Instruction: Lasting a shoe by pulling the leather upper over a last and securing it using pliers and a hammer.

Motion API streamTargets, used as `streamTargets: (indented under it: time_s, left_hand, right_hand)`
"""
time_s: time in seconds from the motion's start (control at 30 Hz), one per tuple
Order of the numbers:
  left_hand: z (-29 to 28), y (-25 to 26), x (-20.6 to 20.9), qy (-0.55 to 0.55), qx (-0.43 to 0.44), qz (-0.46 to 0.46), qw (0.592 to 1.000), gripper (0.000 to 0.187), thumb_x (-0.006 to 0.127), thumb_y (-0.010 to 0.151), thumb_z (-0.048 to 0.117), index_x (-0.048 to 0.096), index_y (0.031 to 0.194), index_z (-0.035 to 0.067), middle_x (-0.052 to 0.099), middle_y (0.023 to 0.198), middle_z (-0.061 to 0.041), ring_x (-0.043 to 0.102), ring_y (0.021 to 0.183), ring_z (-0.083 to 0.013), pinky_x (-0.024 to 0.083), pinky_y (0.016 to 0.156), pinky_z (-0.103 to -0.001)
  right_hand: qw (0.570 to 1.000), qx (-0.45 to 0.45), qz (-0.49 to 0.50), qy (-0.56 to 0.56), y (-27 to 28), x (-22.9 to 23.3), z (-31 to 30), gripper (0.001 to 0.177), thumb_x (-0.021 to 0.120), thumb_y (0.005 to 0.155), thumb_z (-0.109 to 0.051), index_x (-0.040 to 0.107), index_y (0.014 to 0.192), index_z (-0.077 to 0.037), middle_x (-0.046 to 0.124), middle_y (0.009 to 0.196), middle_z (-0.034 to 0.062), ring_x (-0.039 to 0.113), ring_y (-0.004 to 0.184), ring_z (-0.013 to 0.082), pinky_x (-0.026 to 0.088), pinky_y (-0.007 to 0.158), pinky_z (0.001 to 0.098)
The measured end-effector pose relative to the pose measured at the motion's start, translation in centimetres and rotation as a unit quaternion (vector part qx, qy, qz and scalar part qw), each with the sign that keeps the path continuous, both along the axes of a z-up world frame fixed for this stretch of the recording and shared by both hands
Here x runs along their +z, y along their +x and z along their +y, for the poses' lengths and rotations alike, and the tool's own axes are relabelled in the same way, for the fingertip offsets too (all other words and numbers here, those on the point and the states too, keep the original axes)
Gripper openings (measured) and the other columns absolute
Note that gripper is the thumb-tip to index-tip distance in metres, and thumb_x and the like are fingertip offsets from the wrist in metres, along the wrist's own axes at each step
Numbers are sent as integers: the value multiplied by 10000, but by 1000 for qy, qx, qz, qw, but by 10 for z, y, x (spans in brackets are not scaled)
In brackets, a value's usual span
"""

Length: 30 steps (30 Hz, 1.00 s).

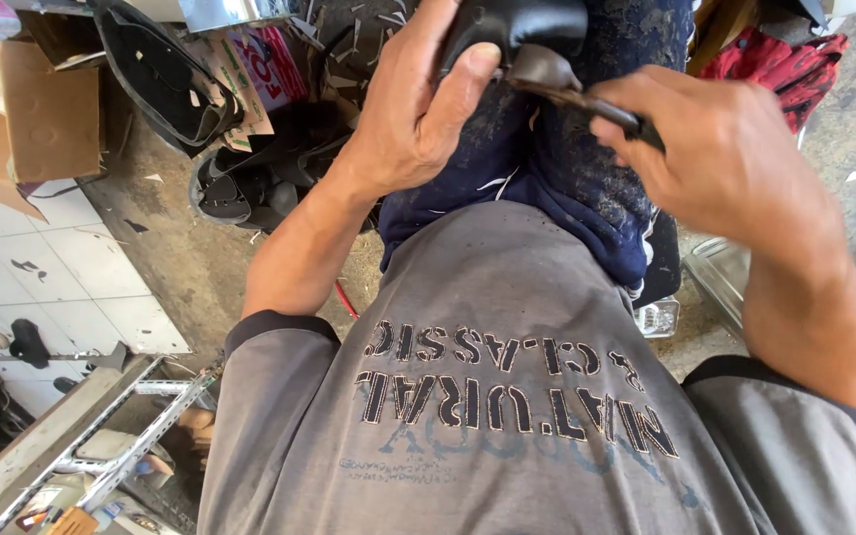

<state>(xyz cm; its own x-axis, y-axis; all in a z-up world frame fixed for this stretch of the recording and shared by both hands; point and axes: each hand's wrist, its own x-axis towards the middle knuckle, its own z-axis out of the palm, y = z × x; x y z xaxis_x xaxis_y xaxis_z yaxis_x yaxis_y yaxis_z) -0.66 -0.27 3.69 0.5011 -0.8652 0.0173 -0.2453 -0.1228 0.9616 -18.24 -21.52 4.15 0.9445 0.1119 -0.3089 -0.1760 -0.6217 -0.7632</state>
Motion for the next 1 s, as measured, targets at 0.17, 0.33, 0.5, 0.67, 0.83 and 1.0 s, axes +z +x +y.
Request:
streamTargets:
  time_s: [0.17,0.33,0.5,0.67,0.83,1.0]
  left_hand:
    - [-6,-4,3,-18,-32,-5,999,501,293,1153,460,440,1430,69,572,1416,-129,602,1320,-293,463,1159,-403]
    - [-3,-4,-3,2,-39,-21,999,479,293,1151,445,409,1417,64,556,1286,-147,567,1120,-287,457,1012,-398]
    - [-3,1,-10,-12,-21,-36,999,430,323,1143,392,458,1328,28,552,1115,-120,508,962,-270,437,915,-401]
    - [-2,3,-22,-2,-36,-47,998,452,337,1175,385,418,1479,60,566,1477,-142,588,1388,-338,450,1195,-436]
    - [-2,-4,-22,4,-45,-43,998,487,328,1204,392,305,1562,63,538,1535,-172,595,1423,-336,466,1241,-425]
    - [-6,-6,-11,8,-56,-44,997,460,316,1183,386,340,1489,43,549,1344,-170,577,1184,-310,468,1092,-414]
  right_hand:
    - [964,1,-90,-251,-18,19,8,332,609,1122,-201,684,1436,-125,767,1148,49,740,854,317,497,542,465]
    - [961,25,-47,-273,-19,32,5,284,586,1161,-305,649,1371,-124,705,1044,50,683,681,322,530,499,477]
    - [924,18,-115,-365,-30,-7,-1,294,732,1104,-238,699,1392,-194,647,1033,-25,696,820,208,530,538,372]
    - [906,-7,-209,-369,-35,-33,-5,228,807,1091,-119,762,1312,-146,645,987,-35,619,745,138,479,588,271]
    - [939,0,-128,-318,-31,0,-1,330,735,1078,-166,719,1405,-125,714,1070,17,717,856,234,521,614,375]
    - [950,44,-11,-308,-24,41,-2,429,649,1018,-219,643,1444,-172,762,1198,-38,760,828,259,564,537,462]
